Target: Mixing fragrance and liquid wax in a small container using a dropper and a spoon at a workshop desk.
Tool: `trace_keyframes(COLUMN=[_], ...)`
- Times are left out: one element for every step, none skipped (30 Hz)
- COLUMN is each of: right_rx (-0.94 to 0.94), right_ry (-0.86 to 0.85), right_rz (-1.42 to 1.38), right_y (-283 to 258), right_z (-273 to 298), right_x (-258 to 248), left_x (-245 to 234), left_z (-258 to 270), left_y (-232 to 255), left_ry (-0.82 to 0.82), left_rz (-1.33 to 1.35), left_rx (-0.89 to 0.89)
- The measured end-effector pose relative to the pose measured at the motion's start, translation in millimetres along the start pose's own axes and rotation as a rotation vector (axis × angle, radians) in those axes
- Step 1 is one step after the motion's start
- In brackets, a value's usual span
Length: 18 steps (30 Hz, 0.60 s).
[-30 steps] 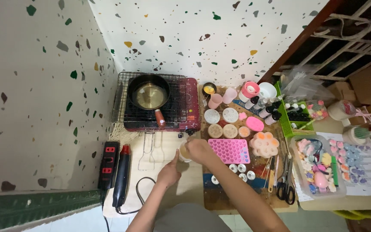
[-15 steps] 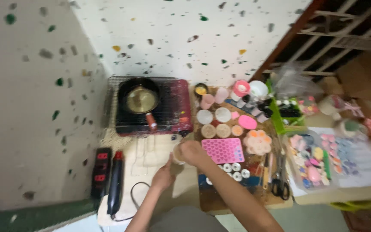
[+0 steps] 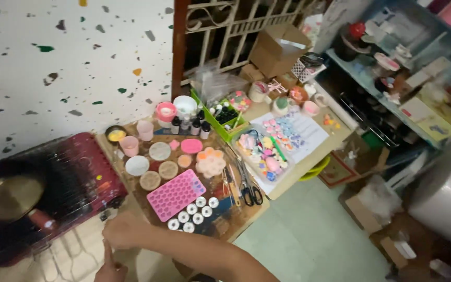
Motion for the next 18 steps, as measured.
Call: trace_keyframes(right_rx=[0.002,0.005,0.012,0.021,0.030,0.036,0.088,0.139,0.140,0.121,0.101,0.102,0.079,0.056,0.057,0.074,0.092,0.093], right_ry=[-0.003,-0.004,-0.003,0.027,0.057,0.057,-0.041,-0.138,-0.136,-0.074,-0.013,-0.012,-0.026,-0.039,-0.037,-0.049,-0.061,-0.060], right_rz=[-0.126,-0.253,-0.251,-0.177,-0.105,-0.105,-0.155,-0.205,-0.203,-0.208,-0.214,-0.214,-0.138,-0.061,-0.059,-0.130,-0.202,-0.200], right_y=[-5,-10,-9,-7,-7,-11,-13,-15,-15,-17,-19,-17,-15,-13,-14,-14,-15,-13], right_z=[-2,-5,-2,-1,1,-1,-2,-3,-2,-4,-4,-1,2,5,1,-2,-5,-2], right_x=[-4,-9,-8,-9,-9,-25,-35,-44,-46,-53,-59,-52,-44,-36,-35,-32,-29,-30], left_x=[5,9,9,5,-1,2,5,9,7,11,13,12,10,8,9,8,8,9], left_z=[-3,-5,-4,-4,-3,-5,-7,-10,-13,-15,-15,-13,-11,-9,-9,-10,-10,-11], left_y=[-7,-14,-12,-6,-2,-5,-8,-11,-10,-13,-17,-13,-12,-11,-9,-7,-5,-5], left_ry=[0.028,0.057,0.052,0.100,0.147,0.142,0.105,0.069,0.069,0.015,-0.040,-0.040,-0.056,-0.072,-0.071,-0.059,-0.048,-0.048], left_rz=[-0.085,-0.170,-0.171,-0.067,0.035,0.033,0.045,0.057,0.057,0.050,0.043,0.042,-0.023,-0.089,-0.089,-0.079,-0.070,-0.070], left_rx=[-0.024,-0.049,-0.042,-0.001,0.039,0.042,0.024,0.006,0.009,-0.033,-0.078,-0.078,-0.094,-0.111,-0.108,-0.094,-0.081,-0.078])
Point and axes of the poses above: each hand's wrist, its own z-axis away from the middle knuckle, its own x-axis out of the palm, y = z × x, the point moved 8 cm from there along -z, towards the middle knuckle, and after that the axes turned 12 degrees about y, right-handed, at the moved point
